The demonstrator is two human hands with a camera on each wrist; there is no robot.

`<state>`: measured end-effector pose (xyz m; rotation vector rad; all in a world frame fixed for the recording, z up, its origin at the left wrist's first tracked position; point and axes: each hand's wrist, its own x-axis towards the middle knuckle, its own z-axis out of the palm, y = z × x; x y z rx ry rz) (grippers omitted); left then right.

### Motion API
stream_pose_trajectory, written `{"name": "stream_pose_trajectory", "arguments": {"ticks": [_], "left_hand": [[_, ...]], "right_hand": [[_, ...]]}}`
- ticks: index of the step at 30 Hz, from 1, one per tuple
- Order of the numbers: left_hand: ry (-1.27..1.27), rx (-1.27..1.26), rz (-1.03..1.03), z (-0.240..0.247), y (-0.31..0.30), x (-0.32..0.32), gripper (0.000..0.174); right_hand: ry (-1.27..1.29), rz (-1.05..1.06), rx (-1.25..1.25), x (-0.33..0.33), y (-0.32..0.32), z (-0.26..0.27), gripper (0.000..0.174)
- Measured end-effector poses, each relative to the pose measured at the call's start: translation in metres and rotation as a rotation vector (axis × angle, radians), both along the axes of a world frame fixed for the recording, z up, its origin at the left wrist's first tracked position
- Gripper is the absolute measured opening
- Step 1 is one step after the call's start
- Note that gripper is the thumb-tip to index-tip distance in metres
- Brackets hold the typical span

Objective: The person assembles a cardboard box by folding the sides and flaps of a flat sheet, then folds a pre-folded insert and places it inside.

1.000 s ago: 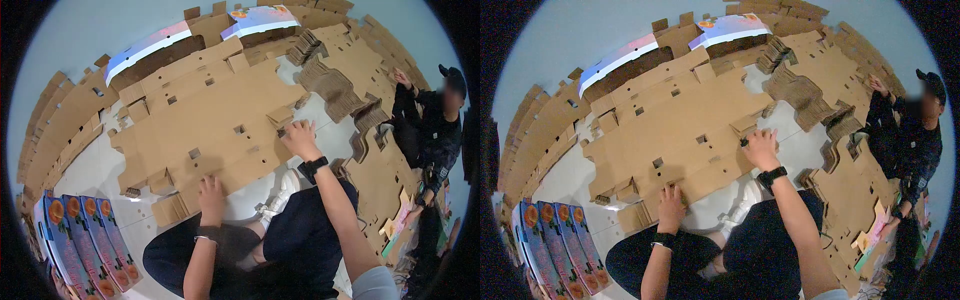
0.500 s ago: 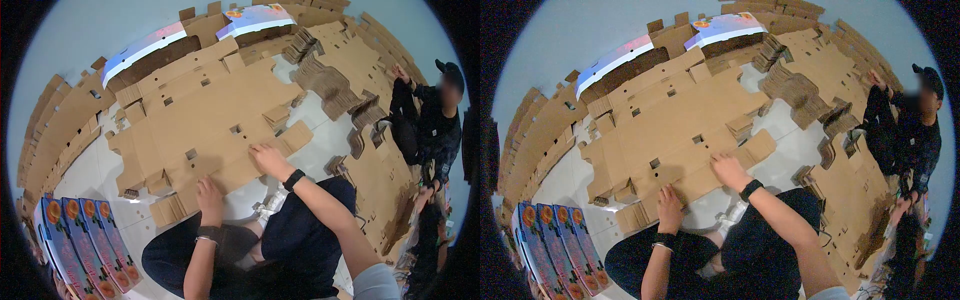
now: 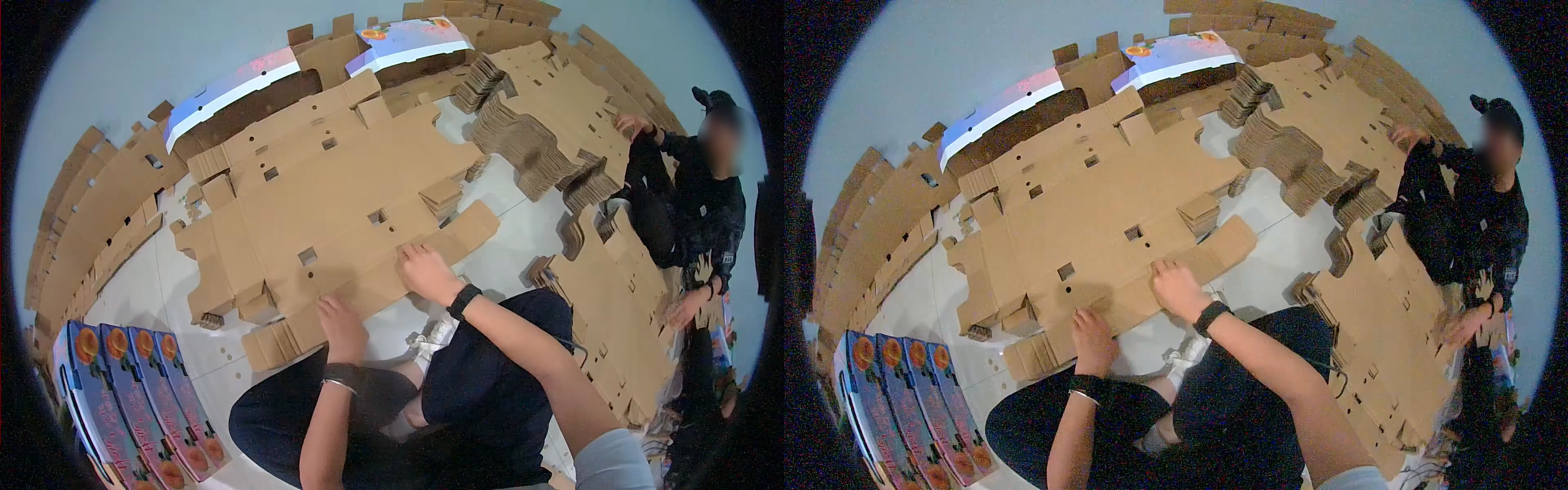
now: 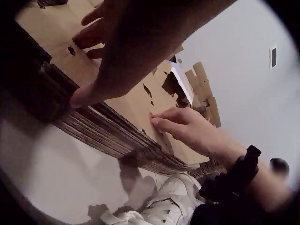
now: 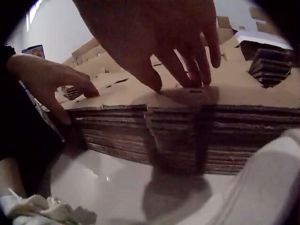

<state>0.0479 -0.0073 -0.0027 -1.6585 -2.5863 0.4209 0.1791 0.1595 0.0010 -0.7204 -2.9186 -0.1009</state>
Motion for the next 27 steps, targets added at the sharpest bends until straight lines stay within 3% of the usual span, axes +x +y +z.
{"name": "stream_pose_trajectory", "arguments": {"ticks": [2,4,7,13,17,21,24,26,27], "left_hand": [[0.044,0.051,0.001,0.008,0.001,-0.004,0.056],[-0.190,-0.054,0.053,0.017,0.005,-0.008,0.061],[-0.132,-0.017,0.017,0.011,0.010,-0.008,0.062],[-0.136,0.087,0.009,0.003,0.008,-0.011,0.061],[0.032,0.234,-0.058,-0.008,0.001,-0.006,0.056],[-0.144,0.138,-0.011,0.016,-0.001,-0.013,0.063],[-0.266,0.145,0.042,0.002,-0.004,-0.015,0.061],[-0.306,0.155,0.068,-0.014,-0.009,-0.010,0.056],[-0.254,0.191,0.055,-0.017,-0.009,-0.010,0.055]], "right_hand": [[0.050,0.027,-0.028,0.001,-0.001,0.006,0.018],[0.093,0.064,-0.064,-0.002,-0.003,0.009,0.020],[0.030,-0.007,-0.154,-0.006,-0.003,0.009,0.026],[0.177,-0.081,0.077,-0.014,-0.016,-0.016,0.033],[0.118,-0.101,-0.060,-0.012,-0.018,-0.021,0.035],[0.172,-0.110,-0.325,-0.001,-0.008,0.005,0.039],[0.230,-0.096,-0.440,0.014,0.039,-0.016,0.044],[-0.089,-0.451,-0.443,0.028,0.054,0.044,0.052],[-0.101,-0.460,-0.452,0.046,0.063,0.018,0.052]]}}
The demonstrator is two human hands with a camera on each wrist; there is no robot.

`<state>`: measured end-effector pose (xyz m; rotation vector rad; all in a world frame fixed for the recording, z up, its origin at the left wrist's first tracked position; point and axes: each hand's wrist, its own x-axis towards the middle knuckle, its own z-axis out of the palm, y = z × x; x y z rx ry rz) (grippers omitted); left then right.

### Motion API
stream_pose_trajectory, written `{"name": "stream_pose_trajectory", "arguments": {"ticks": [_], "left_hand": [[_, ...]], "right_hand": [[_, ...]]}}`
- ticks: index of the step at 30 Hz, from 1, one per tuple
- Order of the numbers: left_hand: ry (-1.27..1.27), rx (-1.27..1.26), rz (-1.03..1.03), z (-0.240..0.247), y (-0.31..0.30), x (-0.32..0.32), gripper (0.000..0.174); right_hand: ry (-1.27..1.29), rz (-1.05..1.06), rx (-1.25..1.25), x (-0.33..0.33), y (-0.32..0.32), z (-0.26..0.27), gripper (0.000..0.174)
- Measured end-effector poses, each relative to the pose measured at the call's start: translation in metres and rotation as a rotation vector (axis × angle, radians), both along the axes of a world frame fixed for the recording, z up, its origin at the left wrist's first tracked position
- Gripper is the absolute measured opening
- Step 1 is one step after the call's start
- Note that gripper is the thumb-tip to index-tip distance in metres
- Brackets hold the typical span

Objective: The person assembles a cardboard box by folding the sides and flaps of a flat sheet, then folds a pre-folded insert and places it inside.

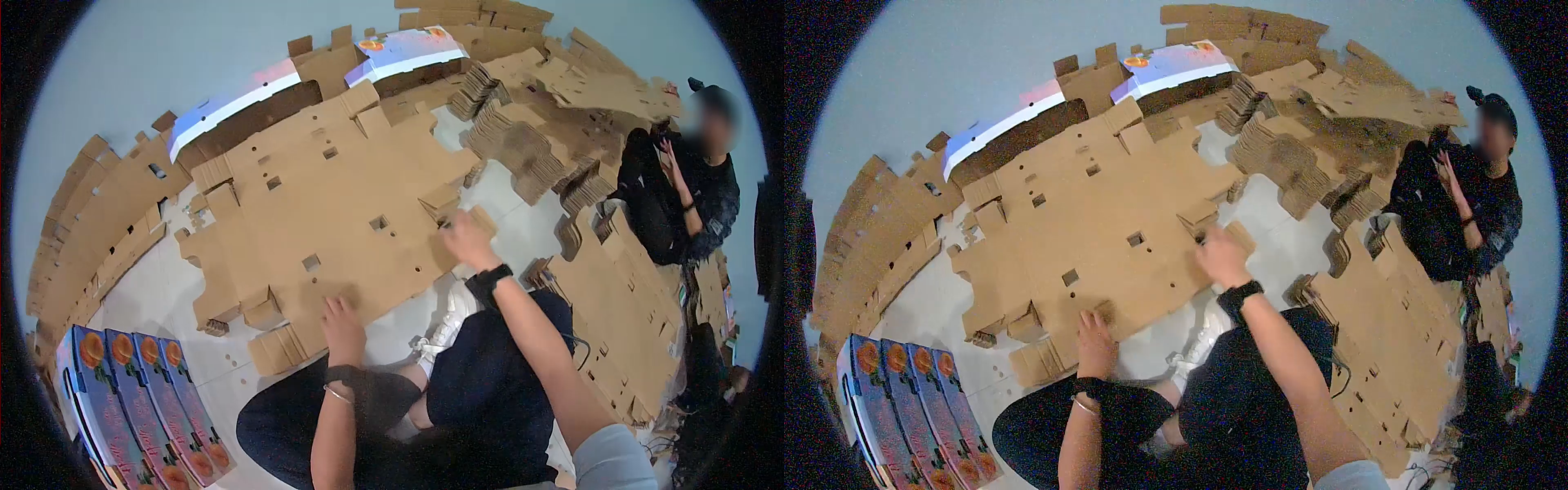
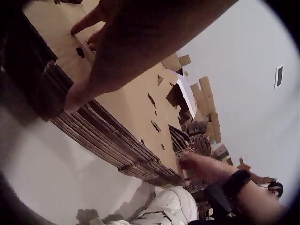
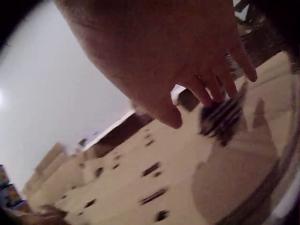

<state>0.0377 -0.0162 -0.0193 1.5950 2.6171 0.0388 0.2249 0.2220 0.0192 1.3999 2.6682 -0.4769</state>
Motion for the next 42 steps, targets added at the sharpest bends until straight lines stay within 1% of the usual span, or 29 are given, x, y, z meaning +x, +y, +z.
{"name": "stream_pose_trajectory", "arguments": {"ticks": [2,4,5,7,8,10,11,12,14,15,16,17,18,19,20,22,23,24,25,26,27,28,29,30,32,34,38,40,42], "left_hand": [[0.058,0.051,-0.005,-0.002,0.005,-0.002,0.054],[0.154,0.025,-0.031,0.002,0.008,-0.003,0.073],[0.156,0.030,-0.032,0.006,0.011,-0.005,0.073],[-0.373,-0.153,0.055,0.021,0.015,-0.016,0.083],[-0.360,-0.129,0.070,0.013,0.015,-0.018,0.083],[0.073,-0.110,-0.009,-0.017,0.011,-0.010,0.087],[0.085,-0.087,0.012,-0.012,0.006,-0.002,0.087],[0.066,-0.033,-0.011,-0.005,0.001,0.003,0.079],[0.068,0.023,-0.039,0.004,-0.012,-0.002,0.071],[-0.075,0.048,-0.037,0.005,-0.018,-0.006,0.083],[-0.218,0.072,-0.036,0.005,-0.021,-0.012,0.094],[-0.205,0.076,-0.030,-0.002,-0.018,-0.027,0.094],[-0.433,0.094,-0.052,-0.014,-0.014,-0.050,0.095],[-0.665,0.107,-0.080,-0.018,-0.016,-0.069,0.095],[-0.663,0.101,-0.084,-0.011,-0.028,-0.091,0.095],[-0.414,0.215,0.103,0.022,-0.055,-0.154,0.088],[-0.285,0.273,0.193,0.048,-0.056,-0.168,0.085],[-0.384,0.230,0.314,0.182,-0.083,-0.144,0.070],[-0.258,0.218,0.537,0.215,-0.114,-0.170,0.063],[0.009,0.703,0.188,0.216,-0.157,-0.216,0.041],[0.190,0.581,0.460,0.274,-0.195,-0.211,0.042],[0.215,0.541,0.522,0.317,-0.234,-0.218,0.042],[0.423,0.740,0.559,0.310,-0.285,-0.262,0.040],[0.598,0.664,0.540,0.322,-0.336,-0.281,0.041],[0.842,0.381,0.931,0.312,-0.407,-0.281,0.049],[0.644,0.173,1.259,0.244,-0.452,-0.284,0.057],[0.471,0.196,1.266,0.269,-0.432,-0.250,0.052],[0.462,0.304,1.210,0.280,-0.427,-0.244,0.047],[0.327,0.449,1.157,0.302,-0.404,-0.218,0.047]], "right_hand": [[0.118,-0.149,0.170,0.027,0.034,-0.063,0.056],[-0.006,-0.137,0.150,0.019,0.034,-0.052,0.061],[-0.127,-0.125,0.121,0.016,0.032,-0.047,0.065],[-0.079,-0.093,0.119,0.011,0.030,-0.032,0.071],[-0.033,-0.049,0.121,0.006,0.034,-0.022,0.077],[-0.170,0.065,-0.026,0.011,0.039,0.001,0.067],[-0.073,0.085,0.095,0.022,0.036,-0.009,0.059],[0.031,0.097,0.213,0.028,0.024,-0.025,0.051],[-0.151,0.231,0.122,0.029,-0.028,0.004,0.037],[-0.056,0.319,-0.051,0.030,-0.056,0.026,0.034],[-0.270,0.419,-0.230,0.024,-0.091,0.060,0.041],[-0.030,0.551,-0.280,0.034,-0.121,0.073,0.043],[0.208,0.677,-0.330,0.045,-0.149,0.078,0.047],[0.212,0.674,-0.330,0.057,-0.172,0.084,0.047],[0.200,0.736,-0.268,0.070,-0.193,0.089,0.047],[0.186,0.855,-0.145,0.088,-0.233,0.090,0.048],[0.086,0.804,-0.176,0.097,-0.249,0.086,0.046],[0.040,0.741,-0.088,0.106,-0.267,0.078,0.046],[0.011,0.722,0.038,0.113,-0.286,0.073,0.048],[-0.021,0.702,0.170,0.119,-0.302,0.068,0.050],[0.050,0.683,0.208,0.121,-0.318,0.051,0.053],[0.007,0.726,0.167,0.121,-0.337,0.040,0.052],[0.031,0.784,0.049,0.119,-0.352,0.032,0.047],[0.056,0.842,-0.072,0.116,-0.369,0.024,0.042],[-0.100,0.866,-0.111,0.110,-0.404,0.001,0.037],[-0.030,0.863,0.064,0.101,-0.411,0.011,0.033],[-0.170,0.947,-0.017,0.083,-0.386,0.016,0.030],[0.093,0.912,0.070,0.084,-0.380,0.011,0.029],[0.096,0.892,0.061,0.083,-0.373,0.019,0.029]]}}
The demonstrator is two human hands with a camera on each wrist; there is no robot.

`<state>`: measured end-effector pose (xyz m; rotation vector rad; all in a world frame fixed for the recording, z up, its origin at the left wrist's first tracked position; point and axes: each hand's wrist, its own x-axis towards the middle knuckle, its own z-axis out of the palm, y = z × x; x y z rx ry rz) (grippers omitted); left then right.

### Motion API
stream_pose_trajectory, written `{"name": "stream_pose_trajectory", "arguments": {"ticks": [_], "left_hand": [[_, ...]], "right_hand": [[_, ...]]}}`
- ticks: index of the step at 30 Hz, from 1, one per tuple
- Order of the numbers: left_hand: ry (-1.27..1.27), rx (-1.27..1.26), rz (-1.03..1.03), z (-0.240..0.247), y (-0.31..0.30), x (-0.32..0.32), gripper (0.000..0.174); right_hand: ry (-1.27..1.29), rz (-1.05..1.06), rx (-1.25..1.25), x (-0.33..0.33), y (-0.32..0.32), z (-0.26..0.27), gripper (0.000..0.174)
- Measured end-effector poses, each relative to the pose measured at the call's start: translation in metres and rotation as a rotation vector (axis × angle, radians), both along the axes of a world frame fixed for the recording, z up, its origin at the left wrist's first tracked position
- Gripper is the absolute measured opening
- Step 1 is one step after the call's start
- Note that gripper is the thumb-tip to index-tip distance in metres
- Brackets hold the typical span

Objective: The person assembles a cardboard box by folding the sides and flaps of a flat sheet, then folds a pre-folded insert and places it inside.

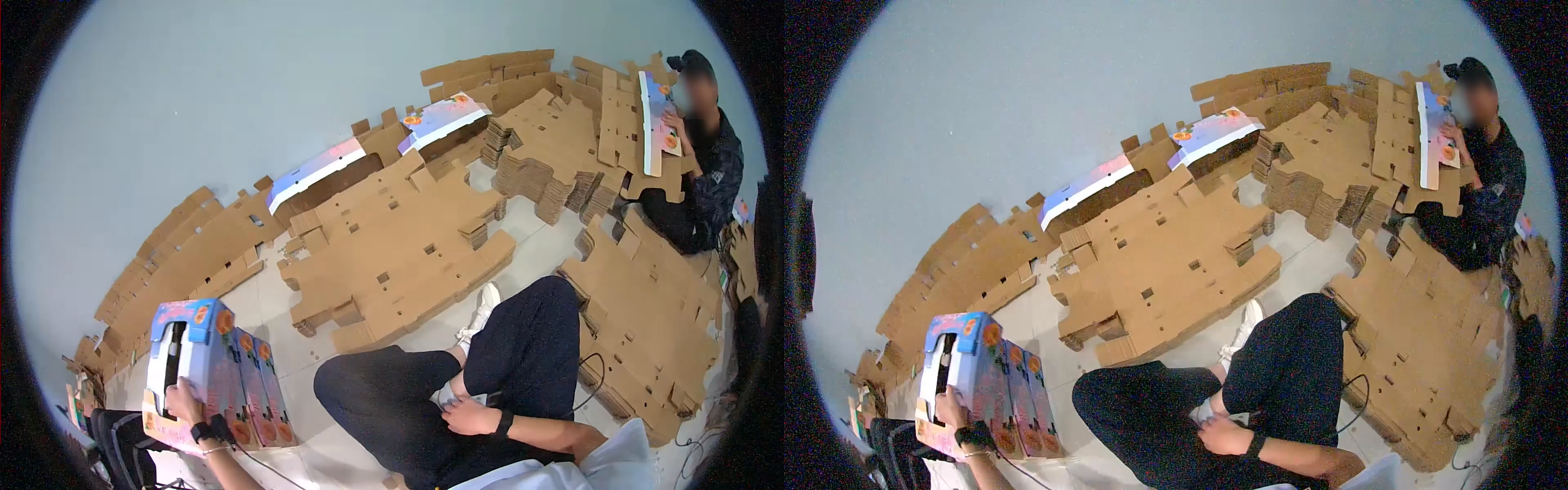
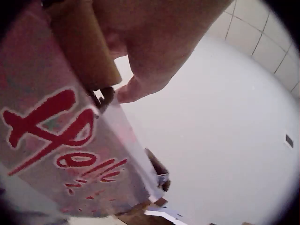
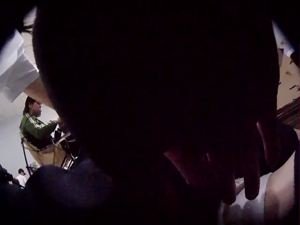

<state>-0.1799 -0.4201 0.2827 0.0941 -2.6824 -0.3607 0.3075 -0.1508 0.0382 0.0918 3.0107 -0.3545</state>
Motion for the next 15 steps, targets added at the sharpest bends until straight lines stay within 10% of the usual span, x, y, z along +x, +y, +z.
{"name": "stream_pose_trajectory", "arguments": {"ticks": [4,10,15], "left_hand": [[0.234,0.095,-0.280,-0.001,0.060,0.026,0.042],[0.106,0.605,-0.753,0.022,0.208,0.077,0.033],[0.041,0.649,-0.883,-0.025,0.355,0.147,0.039]], "right_hand": [[-0.143,0.081,-0.157,0.002,0.022,0.020,0.032],[0.448,-0.032,-0.428,-0.023,0.079,0.118,0.040],[0.756,-0.385,-1.146,-0.064,0.144,0.178,0.053]]}}
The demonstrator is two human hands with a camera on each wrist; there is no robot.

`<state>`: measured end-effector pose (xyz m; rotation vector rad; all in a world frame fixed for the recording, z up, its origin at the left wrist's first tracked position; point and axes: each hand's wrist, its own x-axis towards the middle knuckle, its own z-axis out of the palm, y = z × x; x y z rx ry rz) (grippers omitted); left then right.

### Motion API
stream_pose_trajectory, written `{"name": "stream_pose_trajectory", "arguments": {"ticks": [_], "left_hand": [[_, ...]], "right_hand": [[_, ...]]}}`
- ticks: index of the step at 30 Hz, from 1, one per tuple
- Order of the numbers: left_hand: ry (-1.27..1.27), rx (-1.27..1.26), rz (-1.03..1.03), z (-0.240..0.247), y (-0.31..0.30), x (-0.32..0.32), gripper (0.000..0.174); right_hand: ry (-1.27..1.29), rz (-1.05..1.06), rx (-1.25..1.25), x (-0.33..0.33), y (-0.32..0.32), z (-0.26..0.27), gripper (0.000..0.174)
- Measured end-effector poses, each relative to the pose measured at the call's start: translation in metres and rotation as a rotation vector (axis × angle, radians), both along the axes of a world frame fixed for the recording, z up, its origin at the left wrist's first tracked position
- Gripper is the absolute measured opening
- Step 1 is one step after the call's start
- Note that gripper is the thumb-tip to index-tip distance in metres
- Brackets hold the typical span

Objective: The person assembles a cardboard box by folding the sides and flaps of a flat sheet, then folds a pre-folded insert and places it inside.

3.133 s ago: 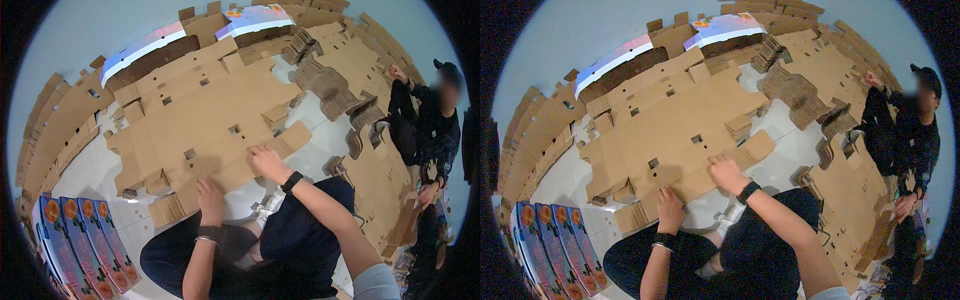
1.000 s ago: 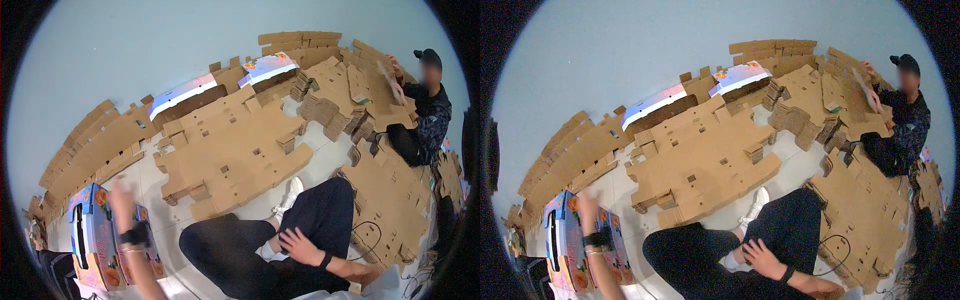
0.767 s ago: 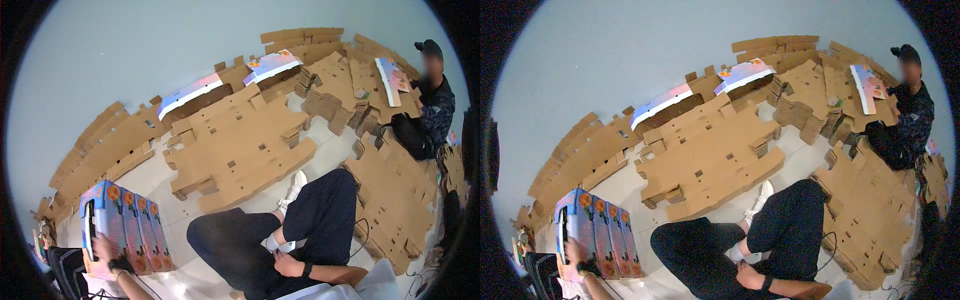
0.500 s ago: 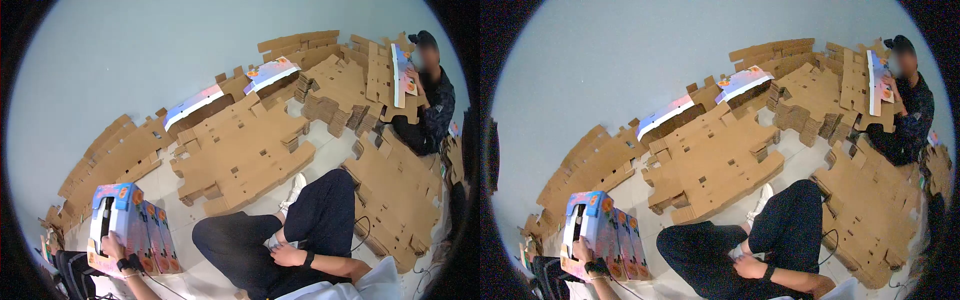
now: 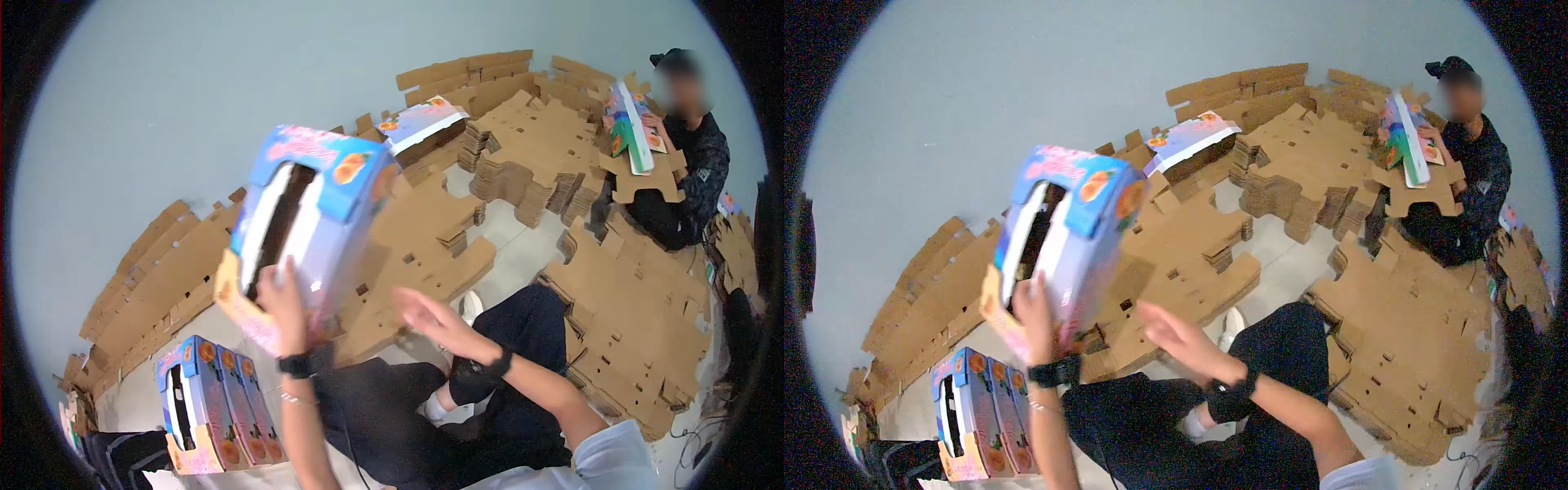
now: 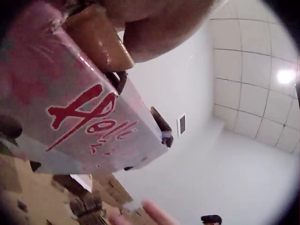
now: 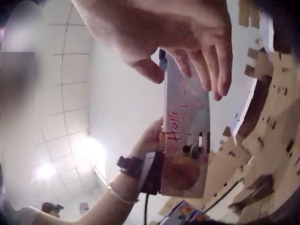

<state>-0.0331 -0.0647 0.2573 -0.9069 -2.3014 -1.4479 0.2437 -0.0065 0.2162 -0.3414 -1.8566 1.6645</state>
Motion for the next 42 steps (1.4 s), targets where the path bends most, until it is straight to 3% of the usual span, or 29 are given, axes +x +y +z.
{"name": "stream_pose_trajectory", "arguments": {"ticks": [2,3,5,6,7,9,11,13,15,16,19,20,22,24,26,29,31,33,34,35,37,38,41,42], "left_hand": [[-0.008,-0.051,0.018,-0.020,0.051,0.044,0.039],[-0.046,-0.066,0.004,-0.029,0.071,0.069,0.039],[-0.026,-0.097,-0.206,-0.042,0.092,0.104,0.040],[-0.058,-0.064,-0.315,-0.046,0.099,0.116,0.042],[-0.093,-0.037,-0.423,-0.052,0.103,0.125,0.043],[-0.088,-0.199,-0.588,-0.071,0.107,0.128,0.047],[-0.027,-0.355,-0.708,-0.089,0.099,0.116,0.044],[0.018,-0.254,-0.736,-0.104,0.083,0.093,0.035],[0.122,-0.268,-0.645,-0.119,0.063,0.067,0.028],[0.082,-0.396,-0.574,-0.128,0.058,0.052,0.028],[0.026,-0.511,-0.514,-0.179,0.038,0.022,0.033],[0.014,-0.521,-0.517,-0.175,0.039,0.027,0.033],[0.202,-0.587,-0.342,-0.168,0.041,0.043,0.035],[0.185,-0.560,-0.320,-0.172,0.049,0.042,0.034],[0.169,-0.518,-0.255,-0.167,0.057,0.038,0.028],[0.107,-0.618,-0.184,-0.179,0.051,0.018,0.020],[0.121,-0.619,-0.204,-0.177,0.052,0.018,0.017],[0.155,-0.658,-0.185,-0.176,0.046,0.014,0.016],[0.195,-0.624,-0.185,-0.175,0.045,0.013,0.020],[0.236,-0.587,-0.187,-0.175,0.044,0.013,0.028],[0.178,-0.592,-0.228,-0.175,0.040,0.013,0.033],[0.131,-0.593,-0.279,-0.174,0.040,0.012,0.037],[0.080,-0.494,-0.251,-0.142,0.039,0.026,0.036],[-0.061,-0.459,-0.194,-0.123,0.039,0.031,0.032]], "right_hand": [[0.009,-0.179,0.251,-0.031,0.033,-0.004,0.064],[0.004,-0.183,0.259,-0.044,0.052,-0.020,0.064],[0.013,-0.424,0.290,-0.064,0.087,-0.050,0.071],[-0.038,-0.284,-0.128,-0.052,0.098,-0.034,0.063],[-0.047,-0.280,-0.135,-0.044,0.118,-0.039,0.063],[-0.377,-0.237,-0.097,-0.031,0.156,-0.070,0.044],[-0.297,-0.311,-0.012,-0.022,0.168,-0.111,0.036],[-0.215,-0.401,0.069,-0.018,0.176,-0.140,0.029],[-0.516,-0.165,0.320,-0.008,0.181,-0.157,0.030],[-0.598,-0.062,0.235,-0.007,0.176,-0.155,0.033],[-0.667,-0.118,0.306,-0.024,0.161,-0.146,0.034],[-0.541,-0.168,0.264,-0.031,0.158,-0.145,0.031],[-0.541,-0.153,0.214,-0.034,0.155,-0.124,0.031],[-0.545,-0.129,0.168,-0.038,0.153,-0.126,0.030],[-0.380,-0.123,0.306,-0.044,0.155,-0.143,0.030],[-0.546,-0.001,0.297,-0.045,0.158,-0.154,0.035],[-0.645,0.014,0.196,-0.040,0.165,-0.153,0.044],[-0.465,0.023,-0.246,-0.038,0.167,-0.167,0.048],[-0.446,-0.013,-0.306,-0.036,0.167,-0.150,0.047],[-0.453,0.001,-0.308,-0.035,0.170,-0.147,0.047],[-0.490,-0.109,-0.025,-0.032,0.174,-0.141,0.043],[-0.552,-0.061,0.054,-0.030,0.175,-0.136,0.039],[-0.523,-0.079,-0.126,-0.035,0.165,-0.147,0.036],[-0.549,-0.090,-0.173,-0.035,0.162,-0.143,0.028]]}}
